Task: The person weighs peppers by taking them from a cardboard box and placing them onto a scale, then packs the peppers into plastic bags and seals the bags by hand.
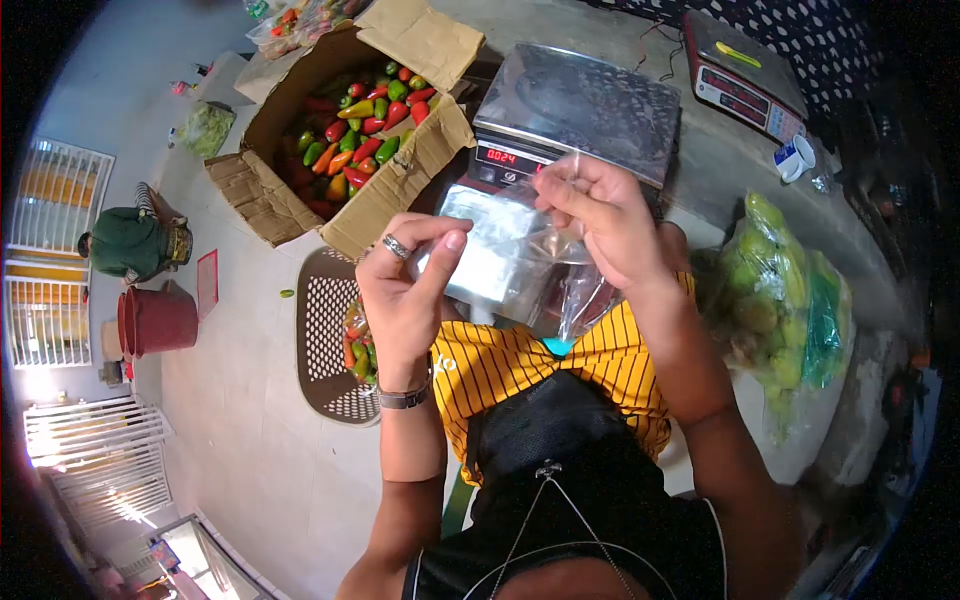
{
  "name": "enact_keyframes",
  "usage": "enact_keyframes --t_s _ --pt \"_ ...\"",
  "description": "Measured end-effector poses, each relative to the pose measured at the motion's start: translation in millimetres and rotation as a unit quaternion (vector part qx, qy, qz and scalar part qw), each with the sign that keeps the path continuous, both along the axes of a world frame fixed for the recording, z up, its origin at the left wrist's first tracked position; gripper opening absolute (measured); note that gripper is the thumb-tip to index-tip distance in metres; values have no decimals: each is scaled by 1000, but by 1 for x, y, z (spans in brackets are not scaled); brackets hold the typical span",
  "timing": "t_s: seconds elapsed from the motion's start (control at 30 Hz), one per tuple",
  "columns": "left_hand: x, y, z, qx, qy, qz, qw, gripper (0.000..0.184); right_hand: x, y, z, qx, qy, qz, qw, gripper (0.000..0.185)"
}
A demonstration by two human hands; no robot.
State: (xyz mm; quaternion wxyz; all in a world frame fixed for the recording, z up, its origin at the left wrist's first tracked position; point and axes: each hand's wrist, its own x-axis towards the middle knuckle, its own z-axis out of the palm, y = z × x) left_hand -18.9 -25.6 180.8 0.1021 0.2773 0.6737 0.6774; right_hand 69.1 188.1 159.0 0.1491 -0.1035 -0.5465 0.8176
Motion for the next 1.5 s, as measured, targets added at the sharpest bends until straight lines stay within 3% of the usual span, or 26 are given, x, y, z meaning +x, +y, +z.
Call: enact_keyframes --t_s 0.07,0.13,0.2,0.3,0.33,0.4,0.5,0.7,0.8,0.9,0.97,1.0,1.03,1.07,1.1,1.2,1.43,1.5 --pt "-7 -10 -12 -37 -23 13 999 14 -1 -1 3 49 3 -36 998 18" --pt "-9 -14 -1 -30 -61 19 997 36 2 0 9 98 7 -42 994 15" --pt "-9 -6 20 -35 60 41 997 40 1 -5 10 138 34 -47 989 12" --pt "-9 7 34 -143 122 -33 982 42 2 -11 15 177 38 -23 983 11" --pt "-9 13 31 -174 136 -71 973 34 4 -13 17 197 33 -24 980 11" --pt "-14 21 20 -219 30 -99 970 22 7 -13 24 237 23 -28 971 11" --pt "-18 22 11 -173 -62 -129 974 15 11 -8 30 289 -3 -26 957 10" --pt "-16 20 -2 -192 -59 -106 974 14 5 -12 12 314 -1 -76 946 10" --pt "-9 25 -22 -119 -87 -128 981 17 0 -10 4 434 44 -148 888 18" --pt "-3 29 -30 -140 -145 -56 978 17 -1 -15 -1 480 50 -298 824 31" --pt "2 31 -38 -125 -181 -42 975 14 14 -23 -11 388 -35 -219 894 37" --pt "5 34 -48 -35 -246 -77 966 13 22 -28 -16 339 -77 -178 920 40" --pt "9 38 -64 56 -309 -110 943 13 25 -34 -20 158 -87 -75 981 34" --pt "12 39 -78 145 -369 -142 907 13 25 -39 -36 52 -25 -10 998 24" --pt "13 39 -84 213 -432 -196 854 14 27 -40 -40 39 -33 4 999 19" --pt "24 39 -93 242 -525 -194 793 11 32 -37 -51 39 -35 21 998 12" --pt "10 14 -111 169 -402 -160 886 11 52 -24 -70 120 -91 -76 986 12" --pt "12 11 -105 111 -378 -143 908 12 53 -28 -58 95 -87 -40 991 14"
